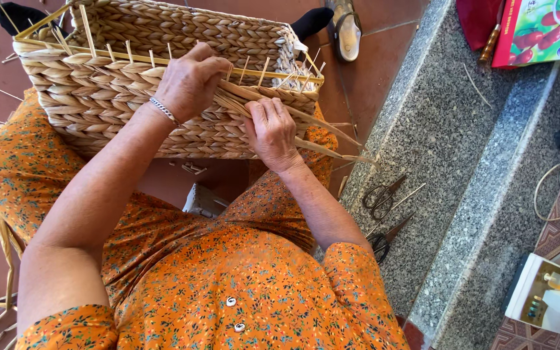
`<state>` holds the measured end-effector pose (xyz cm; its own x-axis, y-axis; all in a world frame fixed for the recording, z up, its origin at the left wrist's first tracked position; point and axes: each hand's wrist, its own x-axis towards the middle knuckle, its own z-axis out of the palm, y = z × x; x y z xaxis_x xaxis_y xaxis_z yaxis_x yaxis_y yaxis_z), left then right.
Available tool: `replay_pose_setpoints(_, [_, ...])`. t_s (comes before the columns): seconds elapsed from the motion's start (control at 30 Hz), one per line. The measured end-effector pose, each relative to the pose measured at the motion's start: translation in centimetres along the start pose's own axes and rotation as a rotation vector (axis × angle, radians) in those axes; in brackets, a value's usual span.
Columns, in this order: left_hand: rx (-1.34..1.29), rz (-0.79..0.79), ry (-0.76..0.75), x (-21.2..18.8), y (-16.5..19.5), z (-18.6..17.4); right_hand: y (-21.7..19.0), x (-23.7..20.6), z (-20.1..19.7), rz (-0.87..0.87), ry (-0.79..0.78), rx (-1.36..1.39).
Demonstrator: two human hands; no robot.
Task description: The person sits on the floor with a water hyacinth basket on their lap and weaves flat strands over and under the upright stakes along the basket rim, tucking and tightening each strand by hand. They pick up new strands from a pile beside them and use scissors to trim the woven edge.
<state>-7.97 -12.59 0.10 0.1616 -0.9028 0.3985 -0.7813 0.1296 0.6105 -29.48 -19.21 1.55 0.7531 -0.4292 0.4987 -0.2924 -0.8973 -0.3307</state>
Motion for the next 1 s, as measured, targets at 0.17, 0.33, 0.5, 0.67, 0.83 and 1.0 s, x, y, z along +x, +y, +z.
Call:
replay_pose_setpoints(0.17, [-0.221,0.08,-0.113,-0.8,-0.8,-1.4,0.0,0.8,-1.8,0.087,-0.099,0.117])
replay_pose_setpoints(0.33, [-0.288,-0.008,-0.265,-0.7,-0.9,-1.9,-0.3,3.9,-1.9,0.005,0.003,0.009])
replay_pose_setpoints(0.5, [-0.1,-0.124,-0.309,-0.1,0.6,-2.0,1.5,6.3,-1.4,0.044,0.015,0.223])
replay_pose_setpoints(0.67, [-0.079,-0.237,-0.073,-0.5,3.3,-0.8,3.7,5.3,-2.1,0.25,-0.122,0.327])
replay_pose_setpoints(0.83, [0.011,0.028,0.095,-2.0,3.4,-1.2,3.5,4.2,-0.7,0.121,-0.093,0.18])
replay_pose_setpoints(1.0, [0.198,0.174,0.093,-3.0,2.6,-0.4,3.7,4.4,2.2,0.134,-0.015,-0.021])
